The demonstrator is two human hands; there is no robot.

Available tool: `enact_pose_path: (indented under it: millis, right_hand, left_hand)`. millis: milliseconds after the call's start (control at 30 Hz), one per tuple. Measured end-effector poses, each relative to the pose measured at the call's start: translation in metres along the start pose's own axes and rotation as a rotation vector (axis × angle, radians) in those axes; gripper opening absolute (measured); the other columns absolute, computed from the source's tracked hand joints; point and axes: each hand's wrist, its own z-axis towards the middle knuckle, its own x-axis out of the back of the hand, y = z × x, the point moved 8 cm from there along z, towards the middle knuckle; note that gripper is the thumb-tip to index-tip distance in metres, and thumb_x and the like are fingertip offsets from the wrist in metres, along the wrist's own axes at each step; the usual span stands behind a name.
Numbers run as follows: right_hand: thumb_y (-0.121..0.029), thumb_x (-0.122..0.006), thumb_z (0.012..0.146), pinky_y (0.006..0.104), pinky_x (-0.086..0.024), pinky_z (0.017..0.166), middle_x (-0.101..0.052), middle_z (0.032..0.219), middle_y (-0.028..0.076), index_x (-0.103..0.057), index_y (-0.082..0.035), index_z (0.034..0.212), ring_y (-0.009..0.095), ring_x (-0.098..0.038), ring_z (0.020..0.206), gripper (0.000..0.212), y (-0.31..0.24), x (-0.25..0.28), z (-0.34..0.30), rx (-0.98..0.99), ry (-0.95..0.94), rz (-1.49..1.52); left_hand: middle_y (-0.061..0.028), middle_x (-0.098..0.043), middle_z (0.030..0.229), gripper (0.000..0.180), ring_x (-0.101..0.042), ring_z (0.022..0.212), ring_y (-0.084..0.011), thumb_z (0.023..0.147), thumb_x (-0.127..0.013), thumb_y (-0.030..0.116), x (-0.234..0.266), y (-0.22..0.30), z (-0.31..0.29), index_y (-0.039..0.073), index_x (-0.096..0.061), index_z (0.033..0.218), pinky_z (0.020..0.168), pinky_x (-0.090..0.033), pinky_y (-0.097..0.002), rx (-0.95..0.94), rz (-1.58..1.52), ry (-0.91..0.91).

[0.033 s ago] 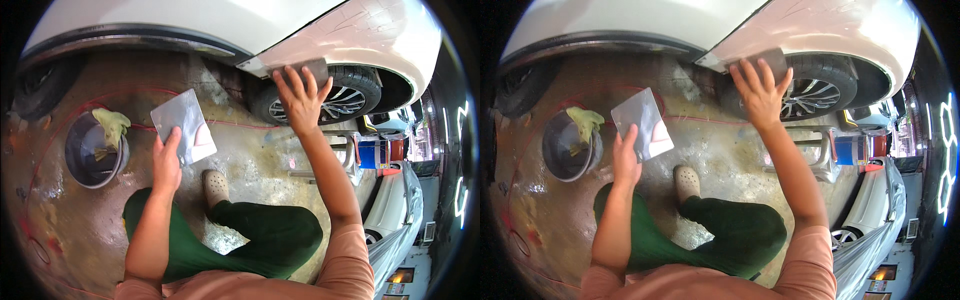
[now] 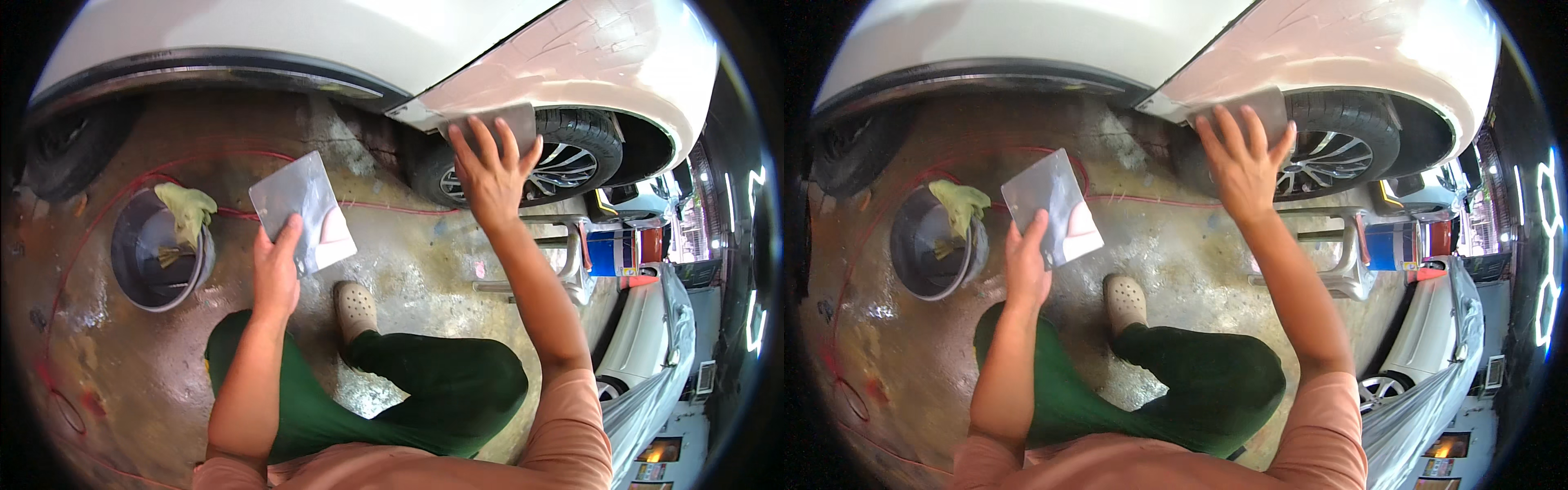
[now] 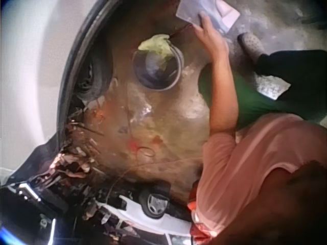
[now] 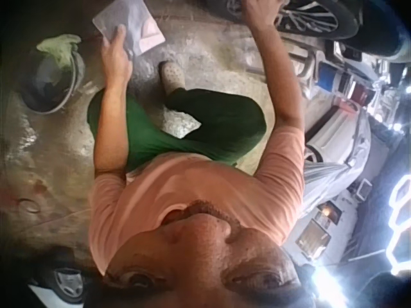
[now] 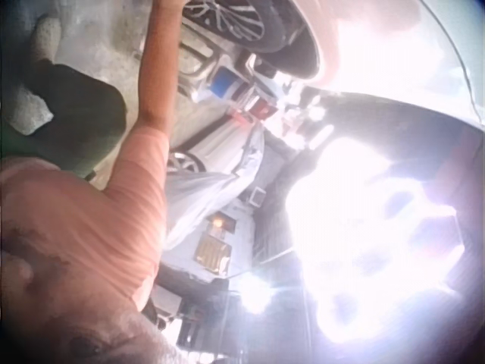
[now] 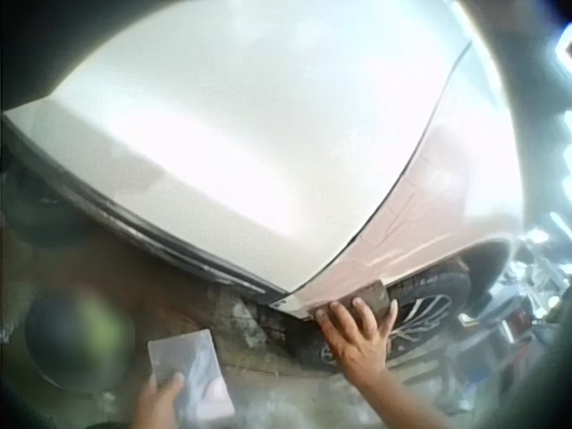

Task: The person kneels beside a white car and uses a sanding block to smooth the surface of the rear fender. They repeatedly rub the sanding block over the panel, occasionally switching hands or adjusting their grip.

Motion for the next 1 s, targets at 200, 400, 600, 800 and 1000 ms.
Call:
enact_pose_path:
  millis: [200,400,600,800,1000]
  right_hand:
    - [-0.028,-0.078,0.077,0.0615,-0.033,0.110,-0.051,0.144,0.009,-0.057,-0.016,0.138,0.034,-0.040,0.139,0.065,0.055,0.076,-0.081,-0.752,0.023,1.041]
    - [-0.053,-0.056,0.096,0.0768,-0.029,0.108,-0.043,0.155,0.012,-0.039,-0.015,0.154,0.040,-0.040,0.142,0.071,0.042,0.099,-0.202,-1.454,0.776,2.495]
    - [-0.015,-0.060,0.097,0.0539,-0.041,0.113,-0.050,0.146,0.018,-0.040,-0.007,0.150,0.037,-0.050,0.135,0.057,0.040,0.118,-0.150,-1.403,0.470,2.154]
    - [0.008,-0.072,0.076,0.0520,-0.041,0.111,-0.050,0.142,0.023,-0.053,-0.014,0.143,0.044,-0.049,0.134,0.074,-0.004,0.240,-0.028,-0.218,0.122,1.373]
    - [0.010,-0.068,0.070,0.0540,-0.039,0.113,-0.052,0.139,0.019,-0.062,-0.021,0.138,0.043,-0.050,0.133,0.074,-0.025,0.203,-0.044,-0.257,-0.148,1.166]
  left_hand:
    - [-0.0082,-0.060,0.133,0.045,-0.058,0.121,-0.0200,0.100,-0.063,0.016,-0.004,0.010,-0.013,0.003,-0.048,0.140,0.106,-0.044,-0.0367,0.011,-0.048,-0.013]
    - [-0.0092,-0.061,0.131,0.038,-0.059,0.119,-0.0189,0.102,-0.059,0.013,-0.075,0.064,-0.053,0.001,-0.050,0.137,0.104,-0.045,-0.0357,-0.066,-0.113,-0.125]
    - [-0.0098,-0.058,0.135,0.040,-0.057,0.123,-0.0211,0.103,-0.055,0.011,-0.140,0.080,-0.082,0.001,-0.046,0.141,0.108,-0.044,-0.0381,0.001,-0.124,-0.330]
    - [-0.0086,-0.062,0.124,0.032,-0.062,0.113,-0.0206,0.102,-0.057,0.011,-0.176,0.093,-0.113,0.004,-0.051,0.133,0.093,-0.054,-0.0397,0.206,-0.171,-0.243]
    - [-0.0098,-0.063,0.122,0.035,-0.063,0.112,-0.0221,0.099,-0.060,0.011,-0.143,0.093,-0.114,0.004,-0.052,0.133,0.096,-0.053,-0.0405,0.156,-0.128,-0.204]
